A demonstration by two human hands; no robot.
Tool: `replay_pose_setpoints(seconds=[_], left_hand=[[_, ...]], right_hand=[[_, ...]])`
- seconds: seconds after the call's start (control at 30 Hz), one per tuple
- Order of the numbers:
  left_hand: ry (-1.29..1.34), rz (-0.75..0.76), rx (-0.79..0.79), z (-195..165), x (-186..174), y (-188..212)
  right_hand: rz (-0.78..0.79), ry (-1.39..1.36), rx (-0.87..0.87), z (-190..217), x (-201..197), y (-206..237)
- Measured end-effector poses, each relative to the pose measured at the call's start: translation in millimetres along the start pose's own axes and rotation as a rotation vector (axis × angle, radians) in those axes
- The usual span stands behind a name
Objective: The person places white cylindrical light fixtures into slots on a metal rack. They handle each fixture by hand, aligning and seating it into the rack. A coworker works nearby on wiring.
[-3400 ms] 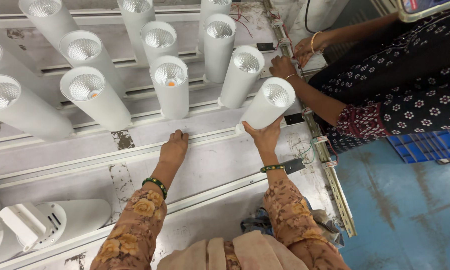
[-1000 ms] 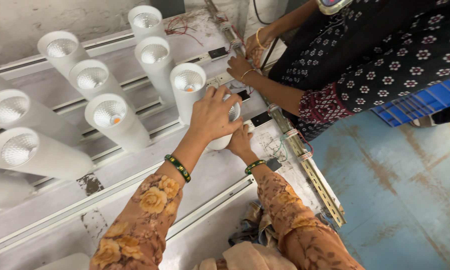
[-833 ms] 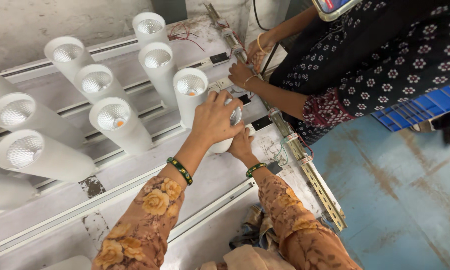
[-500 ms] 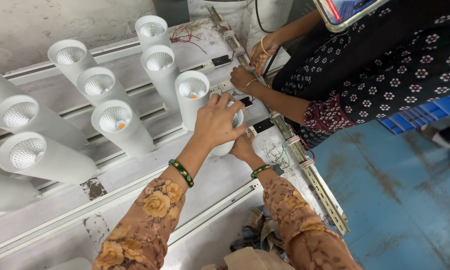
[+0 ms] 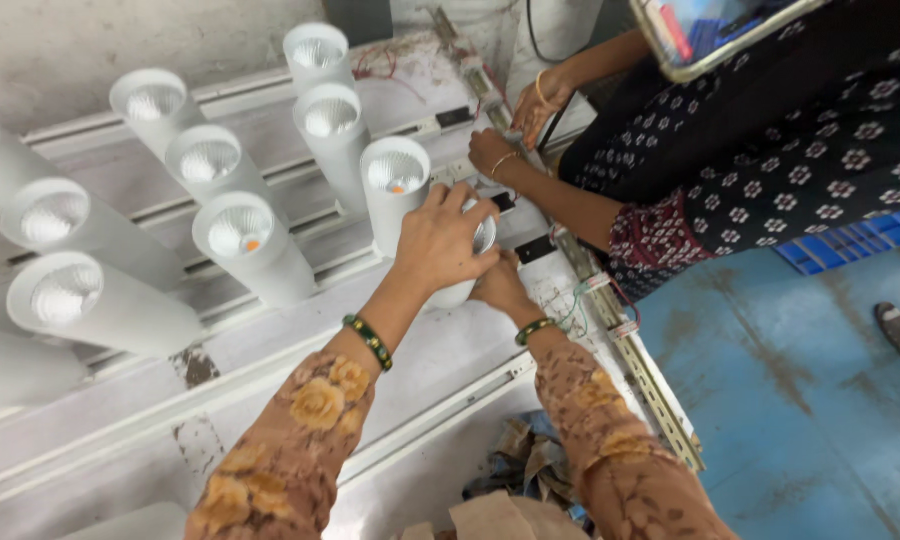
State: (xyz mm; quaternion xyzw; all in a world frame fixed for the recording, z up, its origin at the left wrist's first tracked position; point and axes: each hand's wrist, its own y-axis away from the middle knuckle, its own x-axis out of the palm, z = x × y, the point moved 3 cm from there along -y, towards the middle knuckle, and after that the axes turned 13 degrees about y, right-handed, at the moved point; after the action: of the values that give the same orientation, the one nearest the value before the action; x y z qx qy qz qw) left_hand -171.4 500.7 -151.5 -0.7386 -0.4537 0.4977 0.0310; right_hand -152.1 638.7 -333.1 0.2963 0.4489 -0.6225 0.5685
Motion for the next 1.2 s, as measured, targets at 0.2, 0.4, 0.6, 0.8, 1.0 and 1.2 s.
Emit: replay_pose_setpoints(seconds=[0.2,0.4,0.6,0.8,1.0,1.2], left_hand=[[0.023,-0.020,0.007,-1,2,-2],[0.020,-0.009,-0.016,-1,2,-2],[0.015,-0.011,-0.010,2,5,-2],[-0.026,0.106,-0.055,7,8,-13],[-0.067,0.213,-0.066,17,10,-23],[-0.082,0.242,-0.071,12,12,-26]], right_hand=[[-0.186,0.066,0.106,-2,19,28],[-0.302,0.184,0.264,9,32,44],[-0.278,0.216,0.281,11,37,51],[-0.272,0.128,0.212,13,24,58],[-0.108,-0.014,0.289,1,-22,103],[-0.093,-0.271,0.350,32,-32,189]])
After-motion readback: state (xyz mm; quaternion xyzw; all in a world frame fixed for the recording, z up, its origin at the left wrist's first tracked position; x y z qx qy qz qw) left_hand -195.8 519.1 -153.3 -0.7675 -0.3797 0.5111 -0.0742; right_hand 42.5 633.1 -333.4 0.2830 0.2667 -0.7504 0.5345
